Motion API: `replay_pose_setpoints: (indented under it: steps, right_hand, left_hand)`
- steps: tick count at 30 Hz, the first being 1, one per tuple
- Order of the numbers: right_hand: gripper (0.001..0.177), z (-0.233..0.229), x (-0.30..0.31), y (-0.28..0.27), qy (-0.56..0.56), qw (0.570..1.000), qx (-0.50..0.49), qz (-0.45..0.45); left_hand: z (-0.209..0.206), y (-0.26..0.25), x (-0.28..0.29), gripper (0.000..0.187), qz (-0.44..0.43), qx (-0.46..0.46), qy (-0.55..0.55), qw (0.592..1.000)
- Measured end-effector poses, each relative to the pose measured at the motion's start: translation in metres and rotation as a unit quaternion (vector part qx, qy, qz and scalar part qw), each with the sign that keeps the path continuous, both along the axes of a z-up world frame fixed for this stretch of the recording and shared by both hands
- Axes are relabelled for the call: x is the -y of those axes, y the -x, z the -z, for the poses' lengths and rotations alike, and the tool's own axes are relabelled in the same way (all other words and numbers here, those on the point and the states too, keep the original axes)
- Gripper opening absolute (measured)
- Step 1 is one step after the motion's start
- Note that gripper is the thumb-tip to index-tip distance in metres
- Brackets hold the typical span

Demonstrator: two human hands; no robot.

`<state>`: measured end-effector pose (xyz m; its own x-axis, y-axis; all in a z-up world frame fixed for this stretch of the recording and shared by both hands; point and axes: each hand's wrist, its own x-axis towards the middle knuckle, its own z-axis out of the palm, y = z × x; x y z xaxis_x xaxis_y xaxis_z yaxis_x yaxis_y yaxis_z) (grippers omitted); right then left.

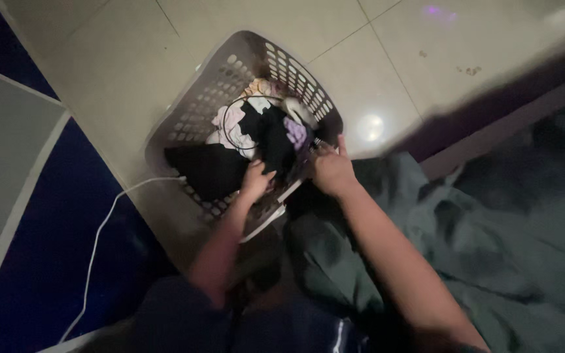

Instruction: The person folds various small clothing items, including underwear and socks, one by one on a bed. They pick each item from a laundry basket, fold it neatly, and place it on the bed.

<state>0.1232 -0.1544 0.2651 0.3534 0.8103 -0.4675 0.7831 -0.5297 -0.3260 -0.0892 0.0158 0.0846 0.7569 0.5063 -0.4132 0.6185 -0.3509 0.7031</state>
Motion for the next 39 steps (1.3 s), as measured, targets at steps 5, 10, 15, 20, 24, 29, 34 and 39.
replay_pose_setpoints:
  steps: [5, 10, 15, 20, 24, 29, 34, 39]
  right_hand:
    - [0.049, -0.008, 0.008, 0.005, -0.092, 0.995, -0.026, 0.038]
    - [0.083, -0.039, 0.001, 0.029, -0.27, 0.914, -0.214, 0.216]
    - [0.047, -0.019, -0.026, 0.059, -0.19, 0.91, -0.162, 0.332]
    - [0.039, 0.037, -0.009, 0.036, -0.109, 0.918, -0.111, 0.365]
    - [0.048, 0.041, 0.004, 0.022, -0.134, 0.896, -0.047, 0.422]
    - [0.076, -0.011, -0.02, 0.043, -0.229, 0.882, -0.255, 0.325]
    - [0.089, -0.069, -0.013, 0.035, -0.376, 0.767, -0.371, 0.364]
    - [0.063, -0.131, 0.074, -0.017, -0.413, 0.643, -0.573, 0.296]
  left_hand:
    - [-0.104, 0.006, 0.004, 0.028, -0.157, 0.194, 0.313, 0.916]
    - [-0.21, -0.041, -0.002, 0.029, -0.189, 0.254, 0.322, 0.892]
    - [-0.233, -0.056, 0.002, 0.027, -0.142, 0.273, 0.2, 0.93]
    - [-0.247, -0.009, -0.036, 0.032, -0.293, 0.307, 0.186, 0.886]
    - [-0.296, 0.015, -0.072, 0.043, -0.316, 0.427, 0.438, 0.725]
    - [-0.354, -0.005, -0.075, 0.05, -0.284, 0.465, 0.542, 0.639]
    - [-0.382, -0.042, -0.033, 0.054, -0.208, 0.499, 0.611, 0.578]
    - [-0.395, -0.081, 0.0, 0.059, -0.165, 0.464, 0.651, 0.578]
